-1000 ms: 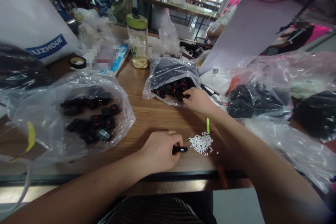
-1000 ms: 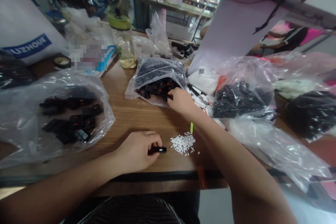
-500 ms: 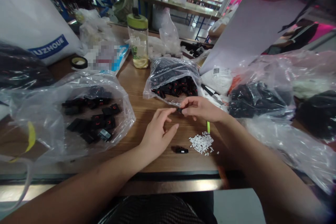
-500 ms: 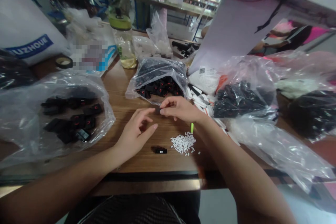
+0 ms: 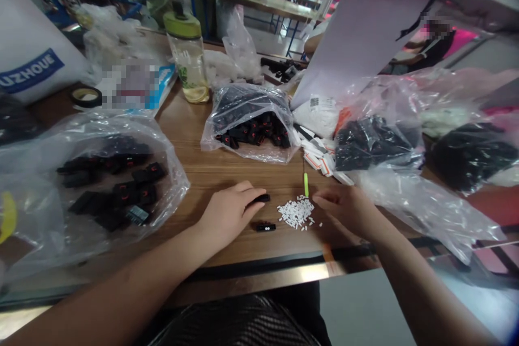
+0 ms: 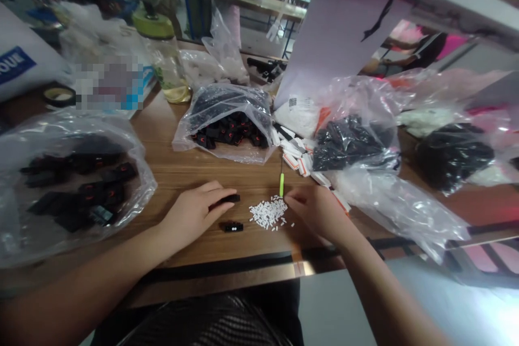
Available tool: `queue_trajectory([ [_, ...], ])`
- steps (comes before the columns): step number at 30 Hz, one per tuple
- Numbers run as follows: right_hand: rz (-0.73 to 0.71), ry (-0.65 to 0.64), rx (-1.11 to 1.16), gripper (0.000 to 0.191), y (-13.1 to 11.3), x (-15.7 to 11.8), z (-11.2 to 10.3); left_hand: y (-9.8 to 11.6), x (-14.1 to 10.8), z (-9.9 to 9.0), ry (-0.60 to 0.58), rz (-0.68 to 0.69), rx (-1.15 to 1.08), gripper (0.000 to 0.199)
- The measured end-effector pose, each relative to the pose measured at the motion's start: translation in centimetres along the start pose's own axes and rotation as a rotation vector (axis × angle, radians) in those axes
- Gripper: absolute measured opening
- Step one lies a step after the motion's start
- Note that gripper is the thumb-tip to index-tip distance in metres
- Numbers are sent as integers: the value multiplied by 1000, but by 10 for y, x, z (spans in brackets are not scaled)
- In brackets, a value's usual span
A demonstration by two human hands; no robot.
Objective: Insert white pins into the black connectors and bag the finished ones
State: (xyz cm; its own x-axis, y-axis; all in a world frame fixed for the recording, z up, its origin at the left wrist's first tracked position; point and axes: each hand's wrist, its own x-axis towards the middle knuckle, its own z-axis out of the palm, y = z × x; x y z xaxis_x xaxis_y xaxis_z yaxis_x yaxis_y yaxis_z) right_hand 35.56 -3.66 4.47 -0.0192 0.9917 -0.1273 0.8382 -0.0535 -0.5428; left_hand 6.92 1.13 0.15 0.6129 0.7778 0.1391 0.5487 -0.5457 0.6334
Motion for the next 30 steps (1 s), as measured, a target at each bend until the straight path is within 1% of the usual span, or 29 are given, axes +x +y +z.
queue_trajectory([
  [1,26,1,-45,23,9,-6,1,0,-1,0,-26,21,35,27],
  [3,35,18,-51,22,19,-14,6,1,-1,-1,-76,50,87,29],
  [6,-20,33,-15,23,21,-17,16,0,-2,-2,-102,68,99,28],
  [8,-56,21,-51,21,19,-16,18,0,-2,-2,-98,73,78,27],
  [10,-100,20,-111,20,19,-14,15,0,-1,-3,-96,65,55,26],
  [12,-176,21,-161,19,22,-13,10,1,-1,-3,-92,38,34,26],
  [15,-269,53,-192,23,30,-13,3,2,-1,-2,-74,-6,13,18],
  [17,-239,95,-197,24,34,-14,1,2,-1,-1,-54,-9,5,11],
  [19,-143,109,-205,23,35,-15,2,2,-2,0,-40,1,-1,8],
  [21,-47,98,-216,23,32,-16,5,2,-2,1,-32,13,-4,8],
  [22,-19,99,-222,23,31,-16,7,2,-2,1,-34,17,-4,8],
  [24,-2,120,-236,24,27,-16,11,2,-2,1,-40,19,-1,8],
  [26,-9,150,-254,26,24,-15,14,2,-2,0,-51,19,4,8],
  [30,-29,170,-297,29,20,-14,17,2,-2,0,-58,9,8,9],
])
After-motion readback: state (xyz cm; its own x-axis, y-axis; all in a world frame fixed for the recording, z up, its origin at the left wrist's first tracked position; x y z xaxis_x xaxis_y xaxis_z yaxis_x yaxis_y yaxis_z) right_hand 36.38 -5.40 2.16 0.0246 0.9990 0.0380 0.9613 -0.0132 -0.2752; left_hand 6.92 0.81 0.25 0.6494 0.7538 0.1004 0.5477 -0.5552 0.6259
